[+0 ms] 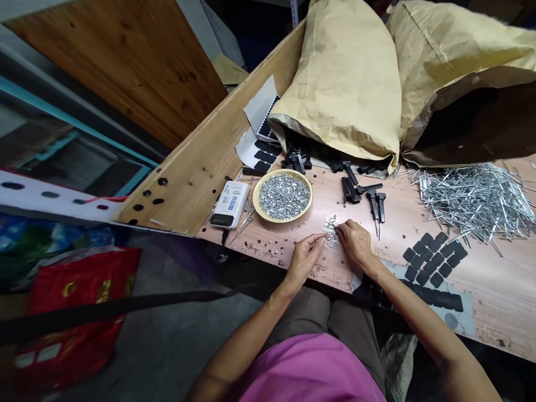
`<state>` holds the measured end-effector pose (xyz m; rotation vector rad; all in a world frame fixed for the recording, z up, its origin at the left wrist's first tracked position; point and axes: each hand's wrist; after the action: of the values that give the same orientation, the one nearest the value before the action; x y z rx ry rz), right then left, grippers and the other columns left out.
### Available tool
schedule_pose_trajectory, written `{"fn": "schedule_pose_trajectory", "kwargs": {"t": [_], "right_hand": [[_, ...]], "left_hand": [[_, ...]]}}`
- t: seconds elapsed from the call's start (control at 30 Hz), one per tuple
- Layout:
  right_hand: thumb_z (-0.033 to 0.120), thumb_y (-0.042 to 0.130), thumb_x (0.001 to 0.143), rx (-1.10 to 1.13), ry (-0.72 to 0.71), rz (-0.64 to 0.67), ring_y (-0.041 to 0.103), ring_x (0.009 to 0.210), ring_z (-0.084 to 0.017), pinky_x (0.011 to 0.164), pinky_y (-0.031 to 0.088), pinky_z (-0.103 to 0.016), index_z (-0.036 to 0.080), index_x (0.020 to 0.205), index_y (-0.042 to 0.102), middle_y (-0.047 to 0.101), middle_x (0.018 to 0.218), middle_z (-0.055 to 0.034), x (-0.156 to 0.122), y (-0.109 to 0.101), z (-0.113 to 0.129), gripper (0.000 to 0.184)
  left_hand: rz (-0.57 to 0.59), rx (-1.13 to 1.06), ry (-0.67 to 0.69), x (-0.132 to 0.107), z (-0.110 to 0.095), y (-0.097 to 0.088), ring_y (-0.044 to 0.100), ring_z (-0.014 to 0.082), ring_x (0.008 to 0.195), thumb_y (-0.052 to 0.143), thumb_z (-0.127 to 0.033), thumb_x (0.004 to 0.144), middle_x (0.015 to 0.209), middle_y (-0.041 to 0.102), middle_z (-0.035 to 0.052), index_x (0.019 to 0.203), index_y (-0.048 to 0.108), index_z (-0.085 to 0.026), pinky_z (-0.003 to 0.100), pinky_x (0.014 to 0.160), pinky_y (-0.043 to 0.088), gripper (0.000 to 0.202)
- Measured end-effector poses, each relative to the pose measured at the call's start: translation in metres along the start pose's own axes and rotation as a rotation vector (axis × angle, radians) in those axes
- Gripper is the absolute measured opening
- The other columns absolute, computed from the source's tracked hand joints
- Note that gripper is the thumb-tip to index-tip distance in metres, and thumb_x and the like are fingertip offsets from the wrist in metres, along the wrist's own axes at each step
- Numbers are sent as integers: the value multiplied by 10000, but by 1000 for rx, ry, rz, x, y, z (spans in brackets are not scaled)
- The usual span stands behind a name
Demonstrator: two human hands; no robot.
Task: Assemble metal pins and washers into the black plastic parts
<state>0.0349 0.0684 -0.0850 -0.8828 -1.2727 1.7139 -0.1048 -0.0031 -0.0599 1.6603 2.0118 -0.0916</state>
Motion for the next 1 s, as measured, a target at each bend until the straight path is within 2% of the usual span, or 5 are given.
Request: {"fn": "schedule_pose_trajectory", "kwargs": {"t": [0.17,0.33,0.6,0.8,1.0], "right_hand": [[188,476,861,151,-16,-73,590,784,-183,655,437,-269,187,858,627,627,886,-78,-1,0,-8,151],[216,495,819,553,4,-252,577,659,-141,604,457,-257,194,787,587,611,800,-39,-13,-14,-11,100],[325,637,758,1071,124,-342,622,658,-135,620,508,-270,215,836,537,627,762,-5,-40,-37,7,168],[414,660,760,1141,111,-329,652,648,-144,647,544,-294,223,834,518,618,736,4,-50,-45,7,249],[336,618,804,999,52,-404,669,674,-154,649,552,-297,230,864,509,646,760,-6,-60,-47,5,163]], "left_hand": [[24,-3,6,3,-3,-2,206,25,424,718,-519,627,479,316,-96,941,700,-91,185,395,151,531],[134,-29,-58,-1,-5,3,184,25,409,704,-534,644,468,285,-103,1023,679,-89,183,381,107,584],[317,-43,-107,-8,-8,16,161,20,389,693,-558,648,456,268,-114,1091,655,-79,184,369,92,654],[338,-10,-51,-12,-7,24,184,24,394,683,-540,671,457,267,-107,1066,667,-65,187,381,113,618],[345,-9,-43,-17,-6,28,188,27,401,688,-545,663,470,267,-107,1058,669,-64,186,379,133,623]]}}
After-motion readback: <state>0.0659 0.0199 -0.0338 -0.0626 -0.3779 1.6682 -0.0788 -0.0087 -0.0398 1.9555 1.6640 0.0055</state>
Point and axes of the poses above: each hand's wrist, its own x-axis towards the middle knuckle, its own y-axis out of the palm, z = x × y
